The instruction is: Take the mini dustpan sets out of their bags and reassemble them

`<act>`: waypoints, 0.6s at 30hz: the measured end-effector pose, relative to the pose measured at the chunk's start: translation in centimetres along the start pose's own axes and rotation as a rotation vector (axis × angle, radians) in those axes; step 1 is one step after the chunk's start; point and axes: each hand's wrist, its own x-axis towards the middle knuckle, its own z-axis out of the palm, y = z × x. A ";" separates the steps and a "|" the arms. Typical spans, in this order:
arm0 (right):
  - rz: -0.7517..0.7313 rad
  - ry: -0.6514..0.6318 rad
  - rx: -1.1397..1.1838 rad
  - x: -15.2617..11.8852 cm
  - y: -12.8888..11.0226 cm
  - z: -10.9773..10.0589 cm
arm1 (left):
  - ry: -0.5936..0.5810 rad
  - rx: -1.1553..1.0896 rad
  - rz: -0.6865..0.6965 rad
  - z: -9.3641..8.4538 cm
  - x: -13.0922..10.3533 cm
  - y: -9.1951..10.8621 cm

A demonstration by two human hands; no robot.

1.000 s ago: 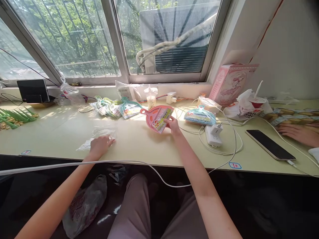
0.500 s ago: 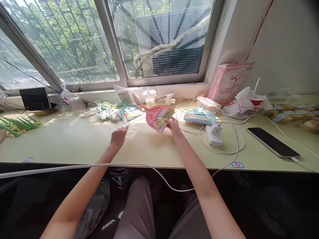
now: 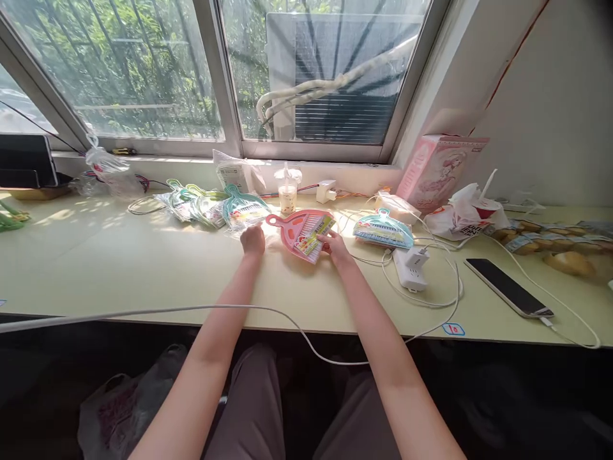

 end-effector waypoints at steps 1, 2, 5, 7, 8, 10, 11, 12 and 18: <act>0.018 0.000 -0.028 0.1 0.1 0.0 | 0.016 -0.018 -0.015 0.0 0.1 -0.3; 0.034 -0.005 -0.053 0.1 0.2 -0.1 | 0.028 -0.037 -0.026 -0.1 0.2 -0.4; 0.053 -0.046 -0.105 -0.1 0.5 0.1 | 0.077 -0.094 -0.039 -0.5 0.2 -0.3; 0.040 -0.072 -0.103 -0.3 0.7 0.4 | 0.105 -0.115 -0.003 -0.8 0.0 0.2; 0.031 -0.078 -0.089 -0.4 0.7 0.5 | 0.108 -0.120 0.038 -0.9 -0.2 0.4; 0.024 -0.076 -0.050 -0.4 0.7 0.7 | 0.101 -0.121 0.147 -1.2 -0.6 0.9; 0.026 -0.069 -0.031 -0.3 0.6 0.7 | 0.103 -0.117 0.205 -1.3 -0.8 1.1; 0.029 -0.061 -0.014 -0.3 0.6 0.7 | 0.113 -0.113 0.258 -1.5 -1.0 1.2; -0.013 -0.059 0.010 -0.5 0.5 1.2 | 0.137 -0.122 0.366 -1.8 -1.4 1.8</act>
